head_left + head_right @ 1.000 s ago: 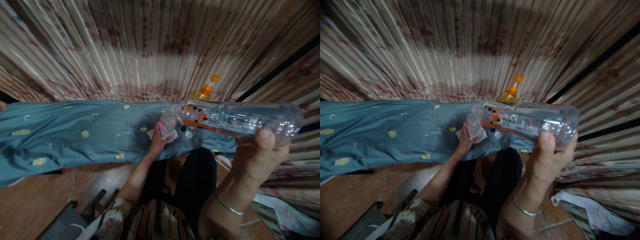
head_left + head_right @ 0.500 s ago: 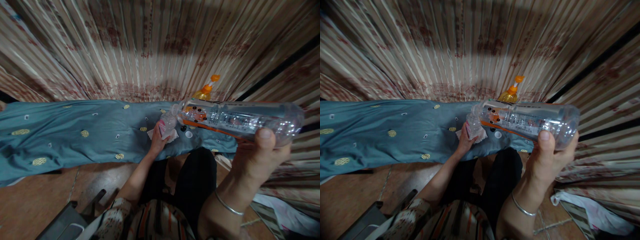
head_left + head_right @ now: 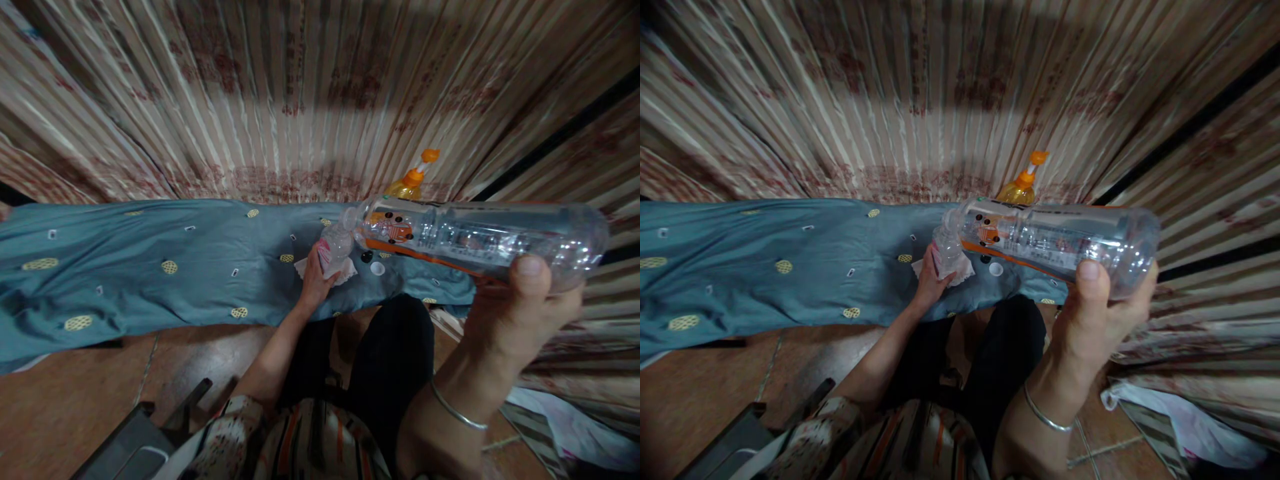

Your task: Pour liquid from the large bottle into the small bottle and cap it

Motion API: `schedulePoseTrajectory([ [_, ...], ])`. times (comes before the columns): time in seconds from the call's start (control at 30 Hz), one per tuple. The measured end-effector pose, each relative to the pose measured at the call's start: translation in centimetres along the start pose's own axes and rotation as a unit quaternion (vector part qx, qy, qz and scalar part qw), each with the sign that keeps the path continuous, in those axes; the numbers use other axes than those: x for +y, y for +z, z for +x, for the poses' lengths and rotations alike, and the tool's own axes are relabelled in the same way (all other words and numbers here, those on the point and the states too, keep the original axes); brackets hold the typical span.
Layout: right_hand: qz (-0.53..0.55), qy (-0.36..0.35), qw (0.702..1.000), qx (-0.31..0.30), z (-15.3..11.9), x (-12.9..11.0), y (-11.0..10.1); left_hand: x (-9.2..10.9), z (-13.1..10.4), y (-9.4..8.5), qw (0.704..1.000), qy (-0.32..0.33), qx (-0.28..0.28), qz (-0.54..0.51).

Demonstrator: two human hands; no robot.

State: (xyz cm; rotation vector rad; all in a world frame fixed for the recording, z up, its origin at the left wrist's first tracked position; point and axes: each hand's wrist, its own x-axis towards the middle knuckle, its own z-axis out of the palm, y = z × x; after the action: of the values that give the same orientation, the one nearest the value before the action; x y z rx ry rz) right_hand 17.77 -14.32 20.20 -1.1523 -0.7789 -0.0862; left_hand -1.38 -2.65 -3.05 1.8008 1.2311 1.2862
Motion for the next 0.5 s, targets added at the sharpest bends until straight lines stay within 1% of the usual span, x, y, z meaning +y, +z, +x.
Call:
schedulePoseTrajectory([
  [0.13,0.033,0.009,0.999,0.001,0.09,0.09,0.0,-0.16,-0.03,0.1,1.0,0.002,0.004,0.003],
  [0.3,0.027,0.001,1.0,0.0,-0.02,-0.33,0.27,-0.04,0.04,0.01,1.0,-0.001,-0.002,-0.004],
  [0.5,0.041,0.001,0.999,-0.004,0.04,-0.28,0.36,0.05,0.02,-0.02,1.0,-0.005,-0.006,-0.006],
])
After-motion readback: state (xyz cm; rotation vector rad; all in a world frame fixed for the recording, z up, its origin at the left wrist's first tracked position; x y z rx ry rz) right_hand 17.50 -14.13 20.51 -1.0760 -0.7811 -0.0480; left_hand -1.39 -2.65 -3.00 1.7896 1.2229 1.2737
